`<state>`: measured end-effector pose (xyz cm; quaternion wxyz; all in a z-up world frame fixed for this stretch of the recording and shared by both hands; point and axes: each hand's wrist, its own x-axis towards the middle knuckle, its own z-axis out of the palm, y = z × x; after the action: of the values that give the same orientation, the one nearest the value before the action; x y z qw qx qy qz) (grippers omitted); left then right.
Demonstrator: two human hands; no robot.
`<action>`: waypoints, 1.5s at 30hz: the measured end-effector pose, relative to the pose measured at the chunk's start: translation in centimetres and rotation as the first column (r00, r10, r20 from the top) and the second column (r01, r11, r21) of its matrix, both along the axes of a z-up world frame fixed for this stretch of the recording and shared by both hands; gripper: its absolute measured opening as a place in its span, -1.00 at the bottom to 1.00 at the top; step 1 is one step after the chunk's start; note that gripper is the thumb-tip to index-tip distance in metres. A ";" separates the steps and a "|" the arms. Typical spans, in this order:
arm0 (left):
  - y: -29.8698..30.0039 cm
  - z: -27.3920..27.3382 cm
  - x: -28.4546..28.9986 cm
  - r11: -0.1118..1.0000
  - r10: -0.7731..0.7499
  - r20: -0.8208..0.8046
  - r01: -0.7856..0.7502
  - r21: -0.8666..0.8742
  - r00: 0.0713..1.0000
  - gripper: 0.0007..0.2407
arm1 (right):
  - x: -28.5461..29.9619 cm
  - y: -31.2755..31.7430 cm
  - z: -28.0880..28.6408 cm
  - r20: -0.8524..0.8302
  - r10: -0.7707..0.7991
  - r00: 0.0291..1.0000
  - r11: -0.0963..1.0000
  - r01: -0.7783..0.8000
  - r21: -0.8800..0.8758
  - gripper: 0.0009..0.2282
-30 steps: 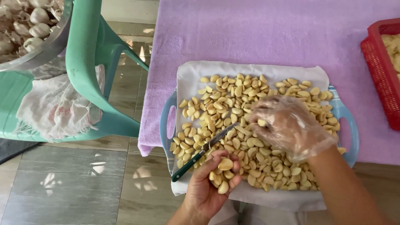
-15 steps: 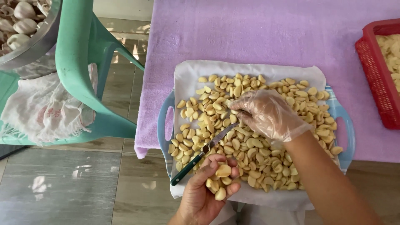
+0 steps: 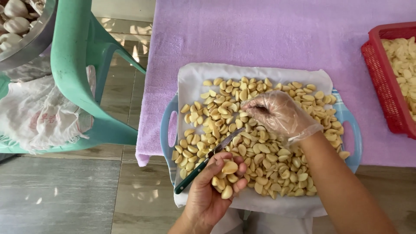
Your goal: Sorting garlic cloves and slicing them into thin pieces on a cutting board using a knife.
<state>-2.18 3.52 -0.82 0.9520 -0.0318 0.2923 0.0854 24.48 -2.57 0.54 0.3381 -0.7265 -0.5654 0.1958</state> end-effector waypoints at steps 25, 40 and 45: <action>-0.4 1.7 2.7 0.987 0.024 -0.234 -0.060 -0.147 0.972 -0.72 | -8.0 -3.5 8.3 -0.080 0.333 0.939 0.919 -0.305 0.249 -0.84; -1.3 0.8 2.3 0.991 0.003 -0.229 -0.033 -0.126 0.973 -0.79 | -0.7 0.9 -0.5 0.283 0.073 0.956 0.984 -0.116 0.138 -0.68; -1.0 0.9 1.8 0.992 -0.010 -0.240 -0.021 -0.127 0.971 -0.78 | -0.2 0.6 0.2 0.238 -0.012 0.971 0.999 0.022 -0.039 -0.68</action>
<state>-0.40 2.48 0.07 0.9053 -0.0831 0.4103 0.0722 24.26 -1.94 0.71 0.2543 -0.7564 -0.5914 0.1161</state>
